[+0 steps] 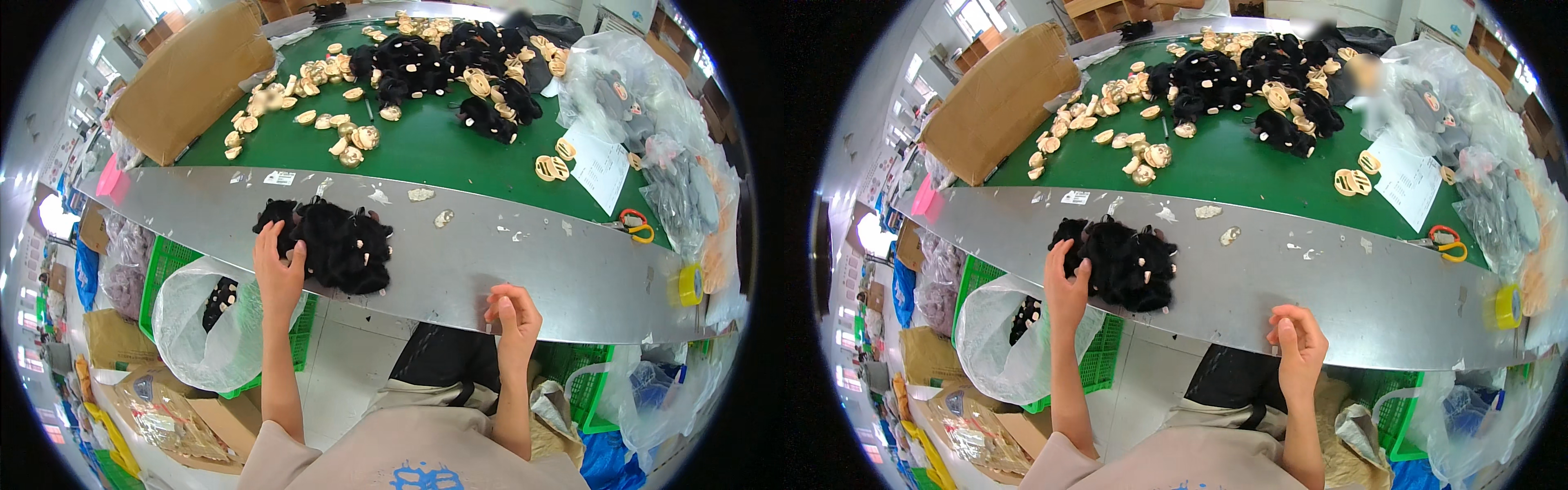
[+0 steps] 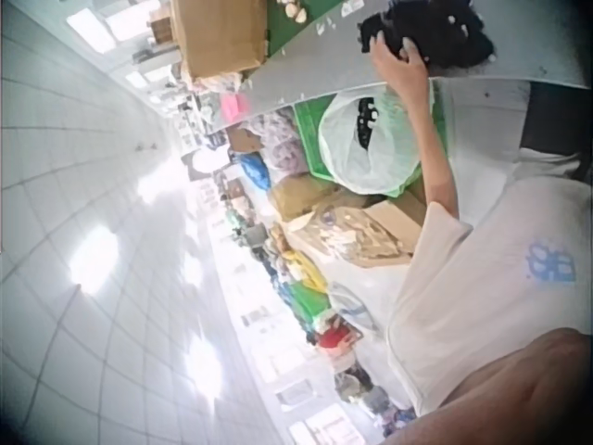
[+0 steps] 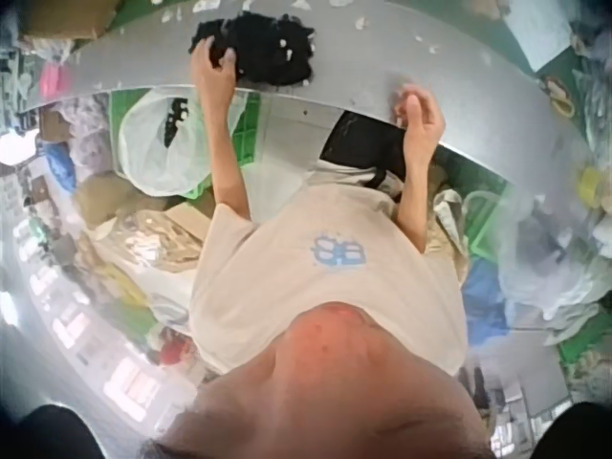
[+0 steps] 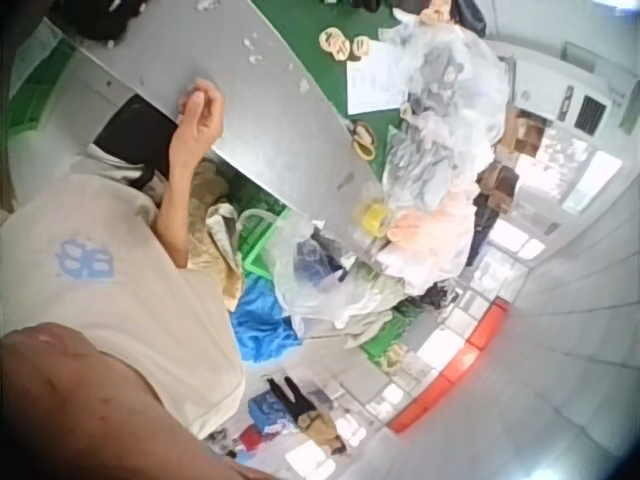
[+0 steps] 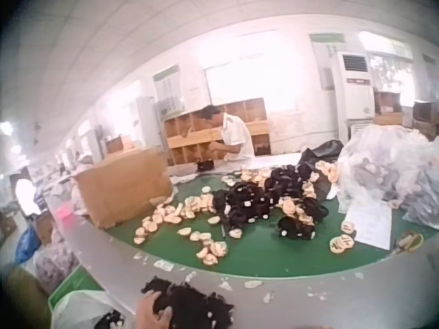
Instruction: The person inserts round wooden pieces into the openings of small black plush toys on a green worktable. They handle each toy one at a time, press the wooden insert into place, and set the finished unit aside. The process repeats with multiple toys throughout the clip.
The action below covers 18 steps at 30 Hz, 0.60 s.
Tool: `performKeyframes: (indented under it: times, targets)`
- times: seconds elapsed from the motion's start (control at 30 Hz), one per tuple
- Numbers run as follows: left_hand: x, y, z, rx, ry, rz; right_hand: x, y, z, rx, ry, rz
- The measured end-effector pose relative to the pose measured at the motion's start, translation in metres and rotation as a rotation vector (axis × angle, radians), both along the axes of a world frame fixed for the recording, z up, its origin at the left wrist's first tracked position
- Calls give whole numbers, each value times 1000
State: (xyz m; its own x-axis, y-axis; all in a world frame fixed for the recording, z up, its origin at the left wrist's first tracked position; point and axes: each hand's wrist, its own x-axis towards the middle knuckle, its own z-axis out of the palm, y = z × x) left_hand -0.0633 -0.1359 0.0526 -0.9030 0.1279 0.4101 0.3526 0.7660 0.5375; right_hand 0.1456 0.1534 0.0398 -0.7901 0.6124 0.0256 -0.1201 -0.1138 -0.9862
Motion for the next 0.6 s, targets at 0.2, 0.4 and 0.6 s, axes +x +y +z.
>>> performKeyframes:
  times: [0.2, 0.4, 0.6]
  targets:
    - [-2, 7, 13, -138, 89, -5, 2, 14, -7, 334, -124, -210]
    - [8, 27, 13, -245, 104, 52, -1, 33, -8, 518, -248, -265]
    - [28, 49, 1, -303, 61, 68, -92, 30, 34, 789, -197, 286]
